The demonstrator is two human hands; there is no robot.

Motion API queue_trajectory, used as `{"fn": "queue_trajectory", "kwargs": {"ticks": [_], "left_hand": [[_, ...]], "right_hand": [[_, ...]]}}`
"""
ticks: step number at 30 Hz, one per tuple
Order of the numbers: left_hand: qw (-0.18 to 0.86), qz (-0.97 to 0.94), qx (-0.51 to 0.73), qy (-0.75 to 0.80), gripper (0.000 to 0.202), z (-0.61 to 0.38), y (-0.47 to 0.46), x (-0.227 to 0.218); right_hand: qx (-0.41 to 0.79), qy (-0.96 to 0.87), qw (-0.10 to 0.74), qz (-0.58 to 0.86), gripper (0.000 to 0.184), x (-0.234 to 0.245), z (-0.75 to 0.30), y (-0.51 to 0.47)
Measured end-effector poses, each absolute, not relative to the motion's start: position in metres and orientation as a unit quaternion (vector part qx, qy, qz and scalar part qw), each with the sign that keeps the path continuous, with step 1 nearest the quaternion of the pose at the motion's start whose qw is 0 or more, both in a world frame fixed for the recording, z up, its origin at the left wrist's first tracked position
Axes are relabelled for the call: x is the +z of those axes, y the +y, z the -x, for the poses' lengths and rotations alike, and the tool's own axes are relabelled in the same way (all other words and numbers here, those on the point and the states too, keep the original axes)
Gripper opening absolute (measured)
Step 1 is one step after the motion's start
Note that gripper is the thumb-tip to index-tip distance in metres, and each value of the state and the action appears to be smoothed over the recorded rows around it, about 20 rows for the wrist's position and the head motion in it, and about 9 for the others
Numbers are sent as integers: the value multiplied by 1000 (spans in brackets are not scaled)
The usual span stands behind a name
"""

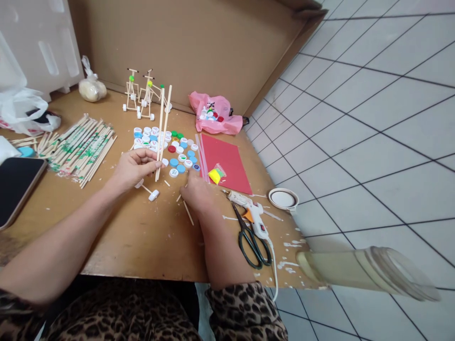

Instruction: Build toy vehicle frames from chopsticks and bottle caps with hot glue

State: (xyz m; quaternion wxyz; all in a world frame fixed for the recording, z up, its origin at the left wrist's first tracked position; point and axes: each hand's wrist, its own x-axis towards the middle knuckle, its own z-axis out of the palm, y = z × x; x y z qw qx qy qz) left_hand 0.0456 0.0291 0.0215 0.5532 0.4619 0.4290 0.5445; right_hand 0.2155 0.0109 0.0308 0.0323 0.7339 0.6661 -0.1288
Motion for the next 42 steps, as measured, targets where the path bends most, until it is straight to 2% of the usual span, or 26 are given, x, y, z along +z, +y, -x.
{"fn": "queue_trajectory", "kwargs": {"ticks": [5,14,22,28,31,35,37,39,42], "left_hand": [[557,-459,543,430,35,-47,29,21],[554,-455,546,433,29,-46,30,22],[544,-471,546,429,23,-46,29,21],[551,-474,535,431,32,-44,31,21],[566,-462,530,432,37,-44,32,21],[574,-455,525,433,33,-44,33,19],[575,-456,522,433,31,-43,32,19],[577,-457,521,432,30,-44,31,20],[584,-454,517,430,33,-44,29,22]], "right_hand": [[-113,681,55,-722,49,28,-206,10],[-137,662,7,-737,51,33,-220,11],[-76,745,144,-647,43,35,-220,12],[-65,771,170,-611,47,40,-218,17],[-46,799,188,-569,44,41,-217,18],[-11,858,200,-473,37,41,-223,18],[-12,872,190,-450,35,40,-230,21],[-23,867,145,-475,32,38,-237,24],[-125,813,-41,-568,22,36,-243,27]]}}
